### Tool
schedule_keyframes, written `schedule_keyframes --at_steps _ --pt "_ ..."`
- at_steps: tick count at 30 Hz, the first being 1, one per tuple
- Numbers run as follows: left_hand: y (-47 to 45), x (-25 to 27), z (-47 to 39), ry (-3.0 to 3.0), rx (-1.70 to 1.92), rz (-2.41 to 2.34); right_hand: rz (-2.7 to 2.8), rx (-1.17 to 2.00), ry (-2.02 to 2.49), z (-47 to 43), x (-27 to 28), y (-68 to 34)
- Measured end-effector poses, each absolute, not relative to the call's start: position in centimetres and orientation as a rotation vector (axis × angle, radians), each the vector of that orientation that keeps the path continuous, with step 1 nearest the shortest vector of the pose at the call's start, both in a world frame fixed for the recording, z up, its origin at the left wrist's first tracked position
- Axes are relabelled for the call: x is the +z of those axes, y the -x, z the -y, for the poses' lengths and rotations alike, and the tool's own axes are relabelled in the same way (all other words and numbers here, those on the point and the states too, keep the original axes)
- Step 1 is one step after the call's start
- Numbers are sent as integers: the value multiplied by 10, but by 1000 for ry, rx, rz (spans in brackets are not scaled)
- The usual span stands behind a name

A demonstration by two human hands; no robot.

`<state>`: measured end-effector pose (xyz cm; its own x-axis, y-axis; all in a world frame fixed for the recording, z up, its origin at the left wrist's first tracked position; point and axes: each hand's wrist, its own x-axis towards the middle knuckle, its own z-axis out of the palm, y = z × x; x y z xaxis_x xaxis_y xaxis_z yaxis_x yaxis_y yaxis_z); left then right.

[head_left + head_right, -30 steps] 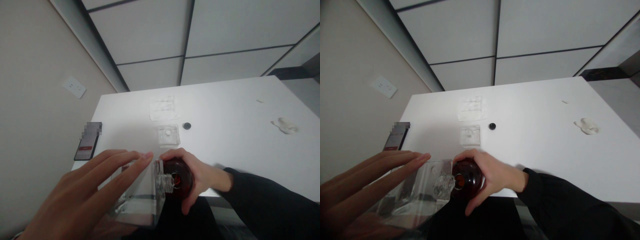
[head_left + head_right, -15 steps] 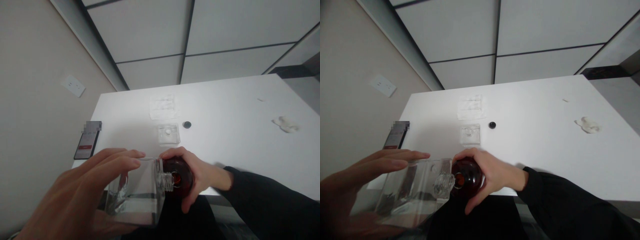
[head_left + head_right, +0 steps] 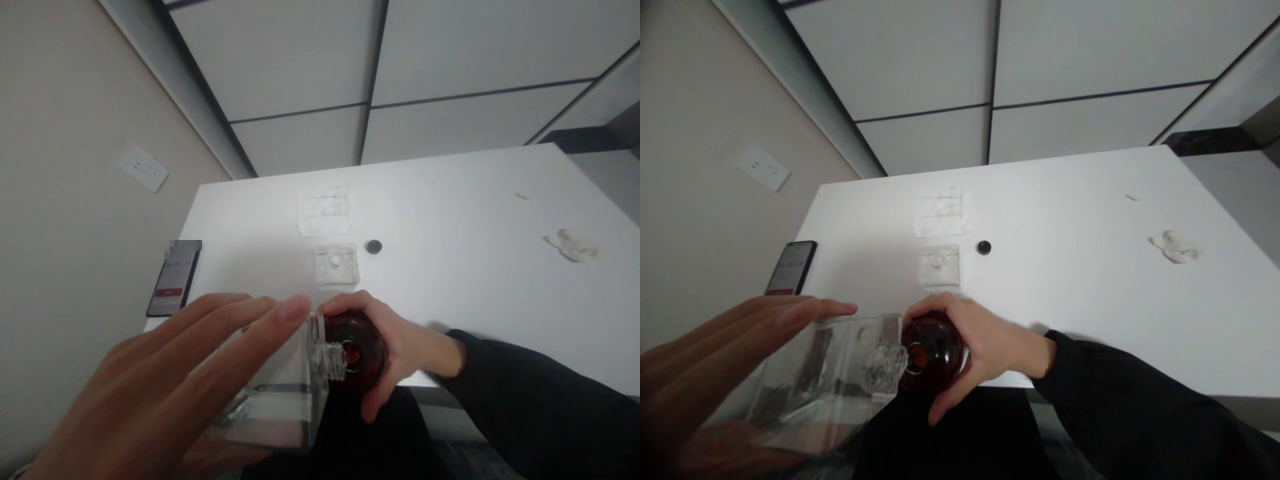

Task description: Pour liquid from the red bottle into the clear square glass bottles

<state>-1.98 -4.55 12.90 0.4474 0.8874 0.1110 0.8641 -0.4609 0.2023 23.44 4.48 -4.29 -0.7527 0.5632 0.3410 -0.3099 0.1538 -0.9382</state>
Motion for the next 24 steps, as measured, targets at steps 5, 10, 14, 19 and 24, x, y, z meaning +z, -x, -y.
schedule_keyframes --at_steps 5,10,14,19,24 --pt "25 127 47 -2650 234 -1517 1735 1664 187 -44 -44 -234" --pt "30 119 51 -2694 177 -1539 1761 1686 237 -44 -45 -234" --pt "30 119 50 -2690 183 -1534 1785 1683 239 -45 -44 -235" --pt "30 120 46 -2669 284 -1536 1782 1652 201 -46 -40 -236" --pt "26 128 44 -2587 246 -1499 1771 1602 179 -46 -41 -235"
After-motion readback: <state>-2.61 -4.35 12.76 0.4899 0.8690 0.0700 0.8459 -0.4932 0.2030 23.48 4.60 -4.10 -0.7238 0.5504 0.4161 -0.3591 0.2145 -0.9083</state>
